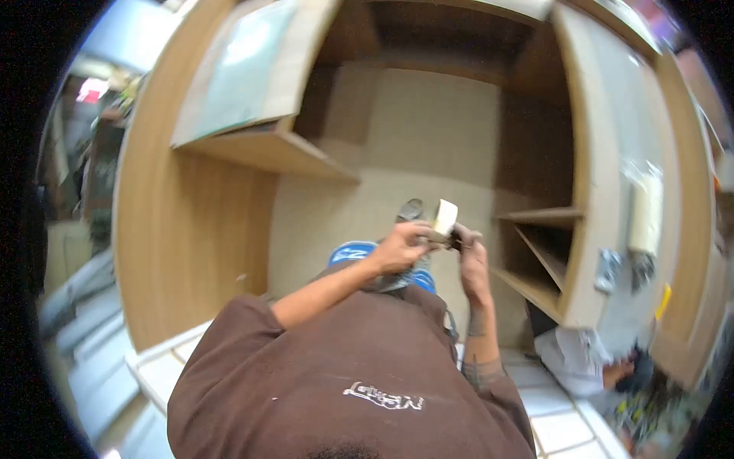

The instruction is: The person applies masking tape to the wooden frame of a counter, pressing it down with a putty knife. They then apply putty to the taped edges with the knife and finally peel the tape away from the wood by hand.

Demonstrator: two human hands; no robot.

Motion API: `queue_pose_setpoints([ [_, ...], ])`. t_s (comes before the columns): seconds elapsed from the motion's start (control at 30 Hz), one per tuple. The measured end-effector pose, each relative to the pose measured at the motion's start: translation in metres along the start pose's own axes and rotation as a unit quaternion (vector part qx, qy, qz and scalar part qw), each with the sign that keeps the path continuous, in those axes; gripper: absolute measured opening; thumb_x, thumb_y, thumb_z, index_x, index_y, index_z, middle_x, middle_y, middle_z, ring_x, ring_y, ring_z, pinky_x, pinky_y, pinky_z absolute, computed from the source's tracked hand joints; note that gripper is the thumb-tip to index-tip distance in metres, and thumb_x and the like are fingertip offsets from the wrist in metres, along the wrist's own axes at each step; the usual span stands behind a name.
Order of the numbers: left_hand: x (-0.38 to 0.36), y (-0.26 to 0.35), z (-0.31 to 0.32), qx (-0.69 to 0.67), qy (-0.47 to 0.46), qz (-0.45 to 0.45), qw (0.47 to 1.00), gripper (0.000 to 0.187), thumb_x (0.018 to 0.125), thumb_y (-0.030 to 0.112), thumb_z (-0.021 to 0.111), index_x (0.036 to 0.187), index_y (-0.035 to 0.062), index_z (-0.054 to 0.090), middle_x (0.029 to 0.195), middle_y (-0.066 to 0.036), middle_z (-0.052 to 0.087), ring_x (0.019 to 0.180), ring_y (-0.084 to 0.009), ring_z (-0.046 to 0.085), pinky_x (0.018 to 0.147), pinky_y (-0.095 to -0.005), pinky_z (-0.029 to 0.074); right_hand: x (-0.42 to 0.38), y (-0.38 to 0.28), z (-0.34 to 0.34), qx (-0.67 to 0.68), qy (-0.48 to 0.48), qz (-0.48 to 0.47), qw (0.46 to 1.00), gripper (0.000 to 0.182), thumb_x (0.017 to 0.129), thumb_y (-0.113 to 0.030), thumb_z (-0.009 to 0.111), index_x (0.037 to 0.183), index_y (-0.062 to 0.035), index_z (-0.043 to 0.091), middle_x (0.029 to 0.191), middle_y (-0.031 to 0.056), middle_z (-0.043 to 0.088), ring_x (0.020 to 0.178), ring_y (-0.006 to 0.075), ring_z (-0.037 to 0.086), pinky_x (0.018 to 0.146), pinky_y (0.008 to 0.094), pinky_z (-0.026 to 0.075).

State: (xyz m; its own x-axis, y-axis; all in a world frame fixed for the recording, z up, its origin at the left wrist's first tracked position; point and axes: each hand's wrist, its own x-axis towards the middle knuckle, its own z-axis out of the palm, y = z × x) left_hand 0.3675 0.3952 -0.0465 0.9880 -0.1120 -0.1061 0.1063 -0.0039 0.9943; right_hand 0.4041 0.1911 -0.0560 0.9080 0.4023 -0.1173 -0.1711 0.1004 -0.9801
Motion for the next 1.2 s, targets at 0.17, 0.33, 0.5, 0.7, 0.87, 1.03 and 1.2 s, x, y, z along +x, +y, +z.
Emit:
queue_pose_setpoints([
  [0.17,-0.044,-0.001,-0.007,0.017,0.033,-0.090,0.995,0.038,0.096,0.030,0.084,0.121,0.0011,0.078,0.093,-0.006,0.077,0.086,-0.0095,0.062,0.078,-0.0307,0.052,-0.013,-0.013,0.022,-0.078,-0.145,0.059,0.985,0.043,0.110,-0.027,0.063,0.140,0.0047,0.062,0.133,0.0104,0.067,0.127,0.0210,0.059,0.112,0.0373,0.044],
  [0.33,-0.063,-0.010,-0.035,0.025,0.080,-0.028,0.996,0.037,0.092,0.031,0.086,0.118,0.0062,0.080,0.087,-0.009,0.079,0.073,-0.0109,0.062,0.068,-0.0349,0.052,-0.022,-0.005,0.071,-0.053,-0.122,0.082,0.988,0.048,0.109,-0.021,0.062,0.149,0.0054,0.056,0.142,0.0117,0.065,0.134,0.0205,0.057,0.118,0.0364,0.039],
  [0.5,-0.081,0.007,-0.076,0.176,0.026,-0.030,0.984,0.045,0.094,0.045,0.079,0.120,0.0092,0.080,0.067,-0.021,0.063,0.060,-0.0241,0.062,0.063,-0.0395,0.051,0.000,0.000,0.099,-0.020,-0.123,0.103,0.987,0.037,0.109,-0.018,0.062,0.141,0.0016,0.062,0.134,0.0081,0.069,0.126,0.0165,0.060,0.112,0.0339,0.043],
  [0.7,-0.098,-0.038,-0.167,0.063,0.238,0.057,0.968,0.040,0.093,0.037,0.083,0.120,0.0077,0.080,0.079,-0.012,0.074,0.062,-0.0262,0.065,0.067,-0.0399,0.053,0.056,0.001,0.189,-0.125,-0.167,0.088,0.974,0.031,0.111,-0.019,0.061,0.134,0.0018,0.065,0.121,0.0072,0.074,0.115,0.0168,0.066,0.105,0.0332,0.048],
  [0.87,-0.142,-0.003,-0.302,0.038,0.307,0.020,0.951,0.040,0.086,0.028,0.089,0.119,0.0079,0.079,0.103,-0.007,0.078,0.081,-0.0239,0.071,0.077,-0.0374,0.057,0.100,0.021,0.322,-0.271,-0.220,0.046,0.936,0.034,0.111,-0.014,0.060,0.140,0.0041,0.061,0.118,0.0094,0.076,0.109,0.0158,0.070,0.093,0.0320,0.055],
  [1.03,-0.175,-0.021,-0.419,0.095,0.403,0.078,0.907,0.041,0.082,0.021,0.092,0.118,0.0080,0.079,0.106,-0.004,0.076,0.082,-0.0156,0.064,0.070,-0.0336,0.052,0.132,0.024,0.473,-0.313,-0.278,0.024,0.908,0.035,0.111,-0.019,0.061,0.140,0.0015,0.062,0.114,0.0097,0.075,0.105,0.0159,0.069,0.094,0.0328,0.054],
  [1.2,-0.225,-0.012,-0.478,0.051,0.515,0.024,0.855,0.049,0.080,0.019,0.095,0.125,0.0103,0.078,0.105,-0.003,0.076,0.072,-0.0119,0.053,0.066,-0.0329,0.050,0.162,0.025,0.549,-0.350,-0.334,0.035,0.875,0.038,0.109,-0.017,0.063,0.142,0.0012,0.061,0.115,0.0117,0.077,0.109,0.0196,0.071,0.096,0.0363,0.054],
])
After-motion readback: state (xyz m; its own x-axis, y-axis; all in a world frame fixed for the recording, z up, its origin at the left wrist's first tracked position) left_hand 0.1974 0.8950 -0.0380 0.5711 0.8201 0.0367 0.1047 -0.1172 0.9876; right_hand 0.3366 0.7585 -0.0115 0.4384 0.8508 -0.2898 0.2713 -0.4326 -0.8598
